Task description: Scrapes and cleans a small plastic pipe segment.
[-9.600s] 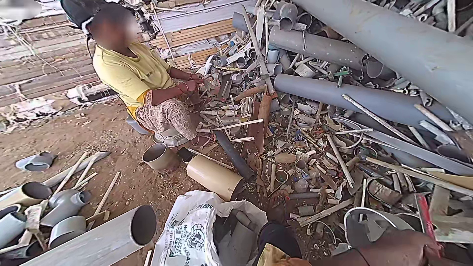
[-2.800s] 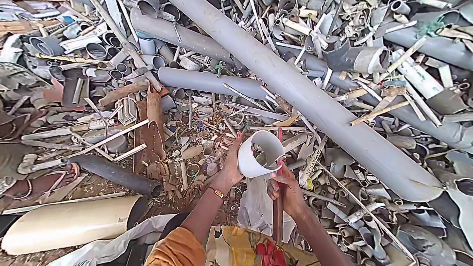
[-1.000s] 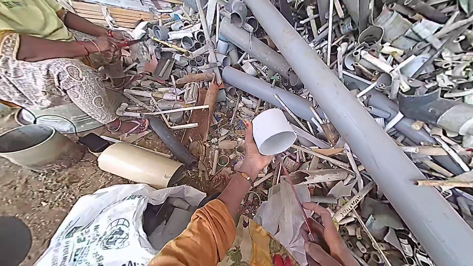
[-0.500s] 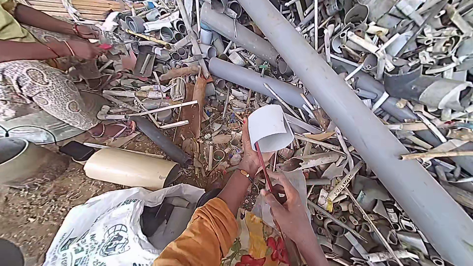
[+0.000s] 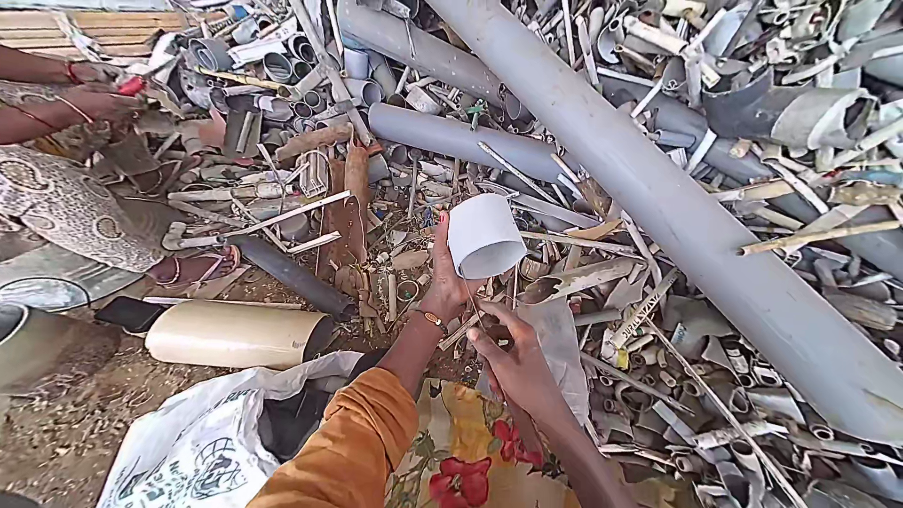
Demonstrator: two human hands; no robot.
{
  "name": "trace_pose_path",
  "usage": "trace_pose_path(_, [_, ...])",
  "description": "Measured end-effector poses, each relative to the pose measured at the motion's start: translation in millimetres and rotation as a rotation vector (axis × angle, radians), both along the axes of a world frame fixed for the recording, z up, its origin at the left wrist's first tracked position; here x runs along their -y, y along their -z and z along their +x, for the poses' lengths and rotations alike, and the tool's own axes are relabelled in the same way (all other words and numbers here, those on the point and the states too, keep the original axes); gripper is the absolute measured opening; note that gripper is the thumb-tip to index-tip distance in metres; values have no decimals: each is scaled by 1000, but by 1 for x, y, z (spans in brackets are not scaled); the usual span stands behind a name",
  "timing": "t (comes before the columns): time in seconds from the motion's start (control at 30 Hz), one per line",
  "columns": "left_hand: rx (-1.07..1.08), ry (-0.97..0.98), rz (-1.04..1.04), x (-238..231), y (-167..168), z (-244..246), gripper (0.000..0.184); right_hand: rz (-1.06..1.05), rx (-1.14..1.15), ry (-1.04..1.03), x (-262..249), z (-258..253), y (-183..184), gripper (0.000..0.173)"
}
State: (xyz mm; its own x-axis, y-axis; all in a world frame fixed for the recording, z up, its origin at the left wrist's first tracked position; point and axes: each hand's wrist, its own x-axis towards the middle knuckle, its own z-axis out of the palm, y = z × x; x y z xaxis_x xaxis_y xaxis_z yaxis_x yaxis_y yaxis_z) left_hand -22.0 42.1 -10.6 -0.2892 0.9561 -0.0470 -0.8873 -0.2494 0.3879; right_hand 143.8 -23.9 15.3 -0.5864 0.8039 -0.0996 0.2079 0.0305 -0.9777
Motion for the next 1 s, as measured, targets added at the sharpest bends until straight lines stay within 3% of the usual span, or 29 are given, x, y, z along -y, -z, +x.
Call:
trace_pose_path(0.1, [25,6,55,0,1,-6,69,31,-7,-1,1,2,8,45])
trace_pose_path(0.2, [-30,-36,-32,1,-5,-2,63,19,109,59,-19,6,10,46])
trace_pose_path(0.27, [-69,-41,-56,1,-3,4,64,-53,30,31,-8,6,4,46])
trace_pose_path(0.33, [-54,14,46,1,1,1,70,-55,-84,-14,13,5,2,46])
trace_pose_path(0.4, [-46,0,90,1,0,-5,70,57,-37,-33,18,9,3,46])
trace_pose_path(0.47, [-65,-80,29,3,-2,-11,68,247,124,-2,11,14,9,45])
trace_pose_path(0.53, [-58,-125,-33,2,-6,-12,61,295,209,42,1,15,15,45])
trace_pose_path(0.73, [-66,-80,4,-4,-2,-16,67,215,2,-47,12,13,28,46])
trace_pose_path(0.9, [-109,-57,-86,3,-7,-10,60,132,118,21,-9,13,25,45])
trace_pose_path(1.0, [-118,-23,-54,4,-13,-7,62,16,-65,-73,8,7,22,49])
